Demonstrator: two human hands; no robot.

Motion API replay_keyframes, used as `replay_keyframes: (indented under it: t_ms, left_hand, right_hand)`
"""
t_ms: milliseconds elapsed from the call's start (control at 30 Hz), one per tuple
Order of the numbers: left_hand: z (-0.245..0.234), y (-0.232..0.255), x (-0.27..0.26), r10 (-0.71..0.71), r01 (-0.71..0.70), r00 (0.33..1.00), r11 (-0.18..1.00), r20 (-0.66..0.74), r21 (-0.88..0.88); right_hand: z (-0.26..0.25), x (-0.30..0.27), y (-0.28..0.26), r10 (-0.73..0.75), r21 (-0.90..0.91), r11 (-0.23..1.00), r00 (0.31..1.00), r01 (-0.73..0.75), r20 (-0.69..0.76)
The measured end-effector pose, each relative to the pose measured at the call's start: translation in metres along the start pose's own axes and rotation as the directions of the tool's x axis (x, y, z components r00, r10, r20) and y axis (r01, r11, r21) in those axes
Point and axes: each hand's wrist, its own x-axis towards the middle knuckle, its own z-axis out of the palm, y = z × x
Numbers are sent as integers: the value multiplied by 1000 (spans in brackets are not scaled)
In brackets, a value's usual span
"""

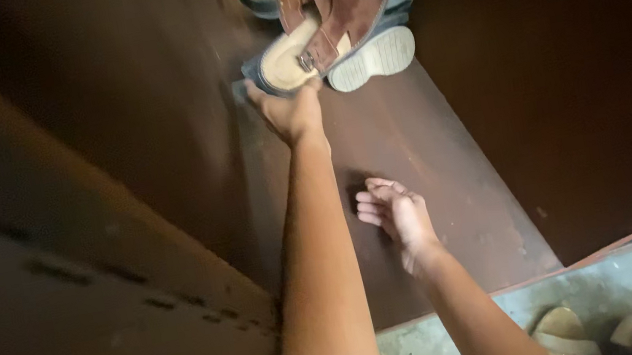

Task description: The person removes various shoes from a wooden cabinet and places them on the floor. They handle sandals, flats, and sneakers one by one, stacking them into a pile outside the cabinet.

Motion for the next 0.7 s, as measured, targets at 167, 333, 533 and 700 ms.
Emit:
replay_keyframes:
  t_ms: [167, 333, 533, 700]
  left_hand:
    - [3, -11, 13, 37, -28, 997, 991, -64, 132]
    - [6, -12, 21, -23, 24, 1000, 989, 7, -146]
    - [11, -24, 18, -274, 277, 961, 942, 45, -190]
    - [24, -58, -2, -292, 374, 844, 922, 450, -103]
  right_hand:
    - [-14, 15, 15, -31, 53, 998, 999, 30, 18]
    - [-21, 19, 29, -106, 109, 989, 991, 98, 76]
    - [-26, 13, 32, -129, 132, 984, 988, 118, 86]
    - [-18, 11, 35, -180, 51, 983, 980, 176, 86]
